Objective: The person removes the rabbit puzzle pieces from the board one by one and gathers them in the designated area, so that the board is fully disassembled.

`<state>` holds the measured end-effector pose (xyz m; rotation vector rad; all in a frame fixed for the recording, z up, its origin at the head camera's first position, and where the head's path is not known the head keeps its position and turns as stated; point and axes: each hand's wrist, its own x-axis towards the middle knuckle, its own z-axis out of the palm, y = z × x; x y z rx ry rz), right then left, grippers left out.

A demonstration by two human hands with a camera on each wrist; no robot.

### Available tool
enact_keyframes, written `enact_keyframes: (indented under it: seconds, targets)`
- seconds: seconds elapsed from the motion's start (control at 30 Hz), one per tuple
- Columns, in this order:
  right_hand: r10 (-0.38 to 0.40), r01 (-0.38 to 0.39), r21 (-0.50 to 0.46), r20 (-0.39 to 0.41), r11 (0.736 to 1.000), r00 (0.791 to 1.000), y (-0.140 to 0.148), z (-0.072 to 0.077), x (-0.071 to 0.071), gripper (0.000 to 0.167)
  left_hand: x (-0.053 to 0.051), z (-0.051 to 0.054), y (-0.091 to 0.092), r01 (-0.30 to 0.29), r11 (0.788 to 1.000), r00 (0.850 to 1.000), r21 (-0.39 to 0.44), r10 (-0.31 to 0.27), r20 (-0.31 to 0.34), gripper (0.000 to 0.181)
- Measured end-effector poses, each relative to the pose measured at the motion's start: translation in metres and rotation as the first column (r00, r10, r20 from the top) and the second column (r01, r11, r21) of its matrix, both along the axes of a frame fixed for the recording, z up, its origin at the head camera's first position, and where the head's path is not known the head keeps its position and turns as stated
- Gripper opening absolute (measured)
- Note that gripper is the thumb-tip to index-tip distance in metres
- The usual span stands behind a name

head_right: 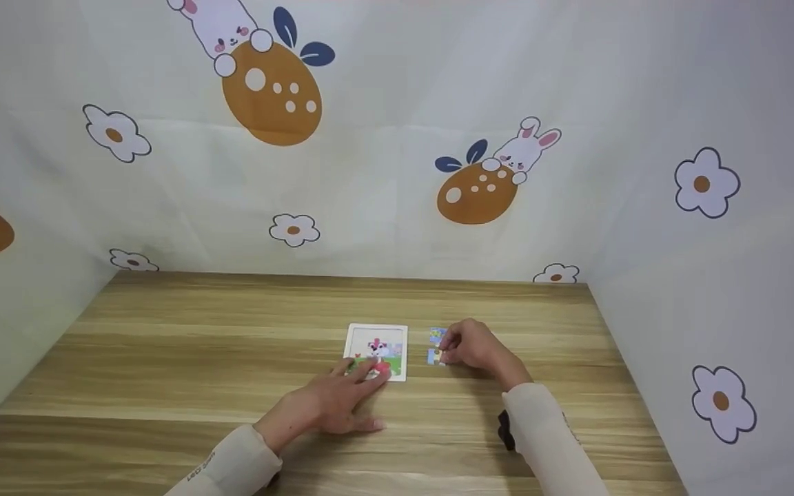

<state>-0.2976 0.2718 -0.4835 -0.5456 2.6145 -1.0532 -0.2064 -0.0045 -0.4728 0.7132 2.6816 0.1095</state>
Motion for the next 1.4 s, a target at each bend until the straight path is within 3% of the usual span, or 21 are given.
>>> enact_keyframes:
  seconds: [0.23, 0.4, 0.53, 0.77, 0.9, 1.1, 1.4]
  targets:
    - [-0.031, 0.031, 0.022, -0.004, 0.999, 1.0, -0.001, -0.001, -0.001, 0.01, 0.0, -0.001, -0.001, 0.003, 1.0, 1.0, -0.013, -0.003, -0.013, 0.081]
    - [-0.078, 0.078, 0.04, 0.011, 0.996, 0.997, -0.004, 0.006, -0.002, 0.012, 0.002, -0.001, -0.002, -0.01, 1.0, 1.0, 0.021, 0.01, 0.003, 0.081]
    - [-0.063, 0.064, 0.038, -0.03, 0.997, 0.998, -0.008, 0.015, -0.004, 0.01, 0.003, 0.003, 0.0, -0.013, 0.999, 1.0, 0.045, 0.013, 0.002, 0.078]
    - [-0.09, 0.092, 0.034, -0.057, 0.995, 0.994, -0.035, 0.026, -0.01, 0.01, 0.009, 0.0, 0.022, -0.007, 0.999, 0.989, 0.035, 0.012, -0.145, 0.067]
    - [-0.063, 0.063, 0.0, -0.061, 0.998, 0.996, -0.055, 0.028, -0.012, 0.011, 0.013, -0.005, 0.033, -0.024, 0.999, 0.977, 0.021, 0.028, -0.212, 0.067]
    - [-0.014, 0.012, -0.023, -0.08, 1.0, 0.997, -0.076, 0.022, -0.016, 0.012, 0.013, -0.007, 0.038, -0.044, 0.998, 0.971, -0.043, 0.033, -0.235, 0.075]
    - [0.023, -0.023, 0.002, -0.051, 1.0, 0.998, -0.094, 0.005, -0.017, 0.009, 0.011, -0.009, 0.032, -0.013, 1.0, 0.981, 0.028, 0.018, -0.194, 0.071]
